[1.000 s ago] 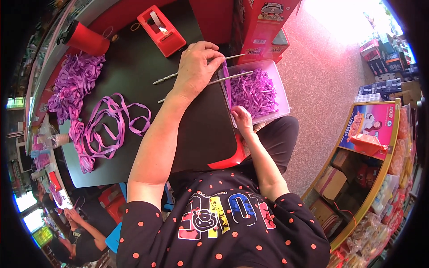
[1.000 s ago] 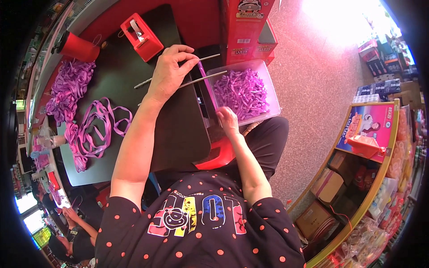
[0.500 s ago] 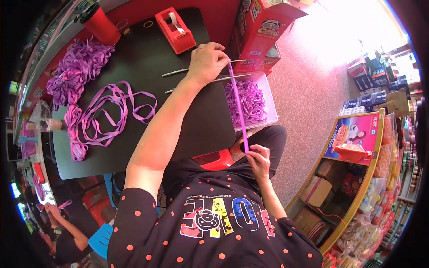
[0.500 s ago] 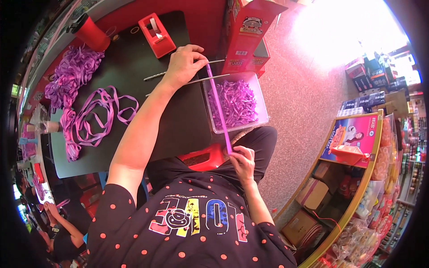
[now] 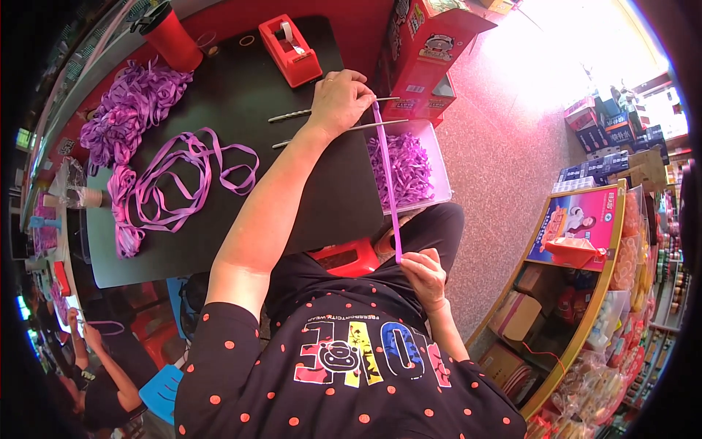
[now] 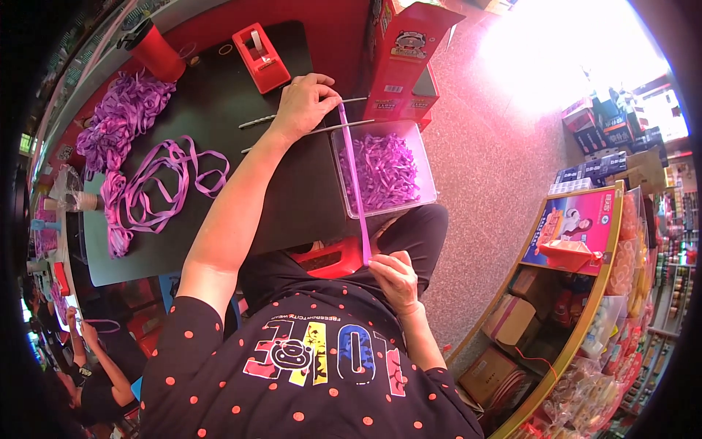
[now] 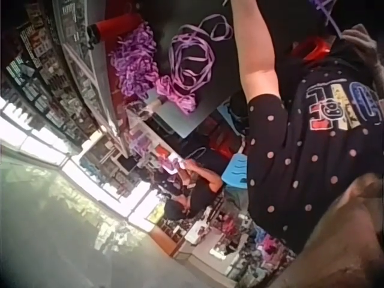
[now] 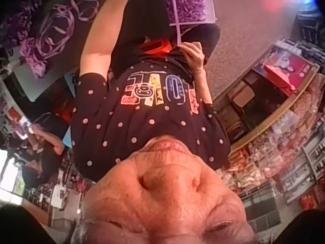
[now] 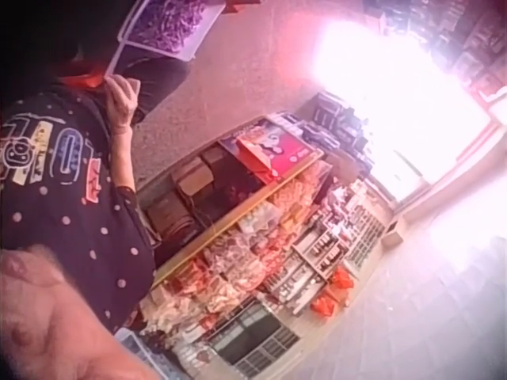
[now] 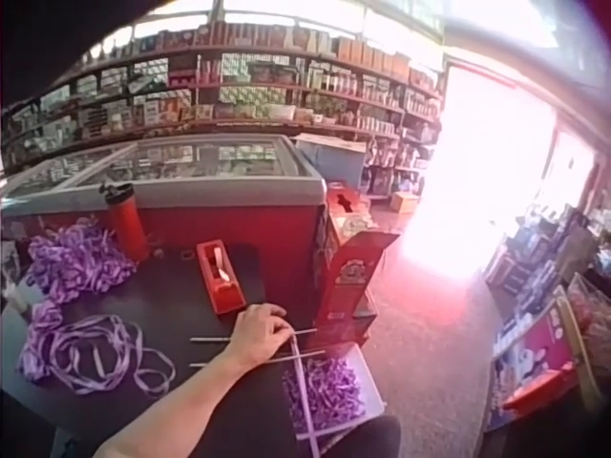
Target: Wrapping purple ribbon around thin rods to create decorative craft items.
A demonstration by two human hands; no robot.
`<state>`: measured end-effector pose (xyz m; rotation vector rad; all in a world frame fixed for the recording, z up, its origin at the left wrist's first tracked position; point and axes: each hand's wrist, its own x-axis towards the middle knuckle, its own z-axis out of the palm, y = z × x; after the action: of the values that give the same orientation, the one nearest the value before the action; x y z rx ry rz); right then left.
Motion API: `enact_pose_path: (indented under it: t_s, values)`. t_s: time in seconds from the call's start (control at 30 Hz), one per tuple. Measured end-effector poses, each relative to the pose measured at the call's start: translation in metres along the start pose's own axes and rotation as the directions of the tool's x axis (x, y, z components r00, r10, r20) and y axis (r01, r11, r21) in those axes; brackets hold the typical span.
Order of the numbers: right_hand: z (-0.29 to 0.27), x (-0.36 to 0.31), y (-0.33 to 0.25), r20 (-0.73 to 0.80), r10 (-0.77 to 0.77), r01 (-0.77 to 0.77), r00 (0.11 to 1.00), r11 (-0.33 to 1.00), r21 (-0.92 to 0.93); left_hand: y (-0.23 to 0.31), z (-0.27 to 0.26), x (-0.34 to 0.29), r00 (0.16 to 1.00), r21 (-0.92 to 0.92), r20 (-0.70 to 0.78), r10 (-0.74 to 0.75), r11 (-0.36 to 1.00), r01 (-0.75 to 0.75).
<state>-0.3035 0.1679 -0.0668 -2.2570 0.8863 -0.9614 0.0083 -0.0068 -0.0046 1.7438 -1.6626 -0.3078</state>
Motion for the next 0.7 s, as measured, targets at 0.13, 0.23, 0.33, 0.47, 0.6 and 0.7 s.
enact_pose_path:
  t_s: [0.13, 0.23, 0.33, 0.47, 0.6, 0.7]
  values:
    - [0.006, -0.006, -0.003, -0.020, 0.112, -0.113, 0.993, 0.992, -0.049, -0.003, 0.003, 0.000, 0.999, 0.004, -0.028, 0.032, 0.999, -0.032]
    - [0.004, -0.005, -0.005, 0.024, 0.069, -0.067, 0.997, 0.994, -0.081, -0.004, 0.002, -0.002, 0.999, 0.009, -0.027, 0.039, 0.999, -0.039]
    - [-0.004, 0.005, -0.016, 0.097, -0.054, 0.069, 0.994, 0.985, -0.156, -0.001, 0.002, -0.003, 0.999, 0.036, -0.010, 0.040, 0.999, -0.039]
    - [-0.035, 0.031, -0.053, 0.093, -0.169, 0.175, 0.981, 0.982, -0.068, -0.001, 0.004, -0.002, 0.998, 0.040, -0.021, 0.055, 0.998, -0.054]
    - [-0.080, 0.098, -0.088, 0.003, -0.255, 0.251, 0.967, 0.954, 0.162, -0.005, 0.003, -0.001, 0.997, 0.066, -0.029, 0.068, 0.996, -0.066]
    - [-0.099, 0.162, -0.086, -0.108, -0.283, 0.303, 0.953, 0.884, 0.357, 0.001, 0.004, 0.003, 0.995, 0.049, -0.035, 0.091, 0.995, -0.090]
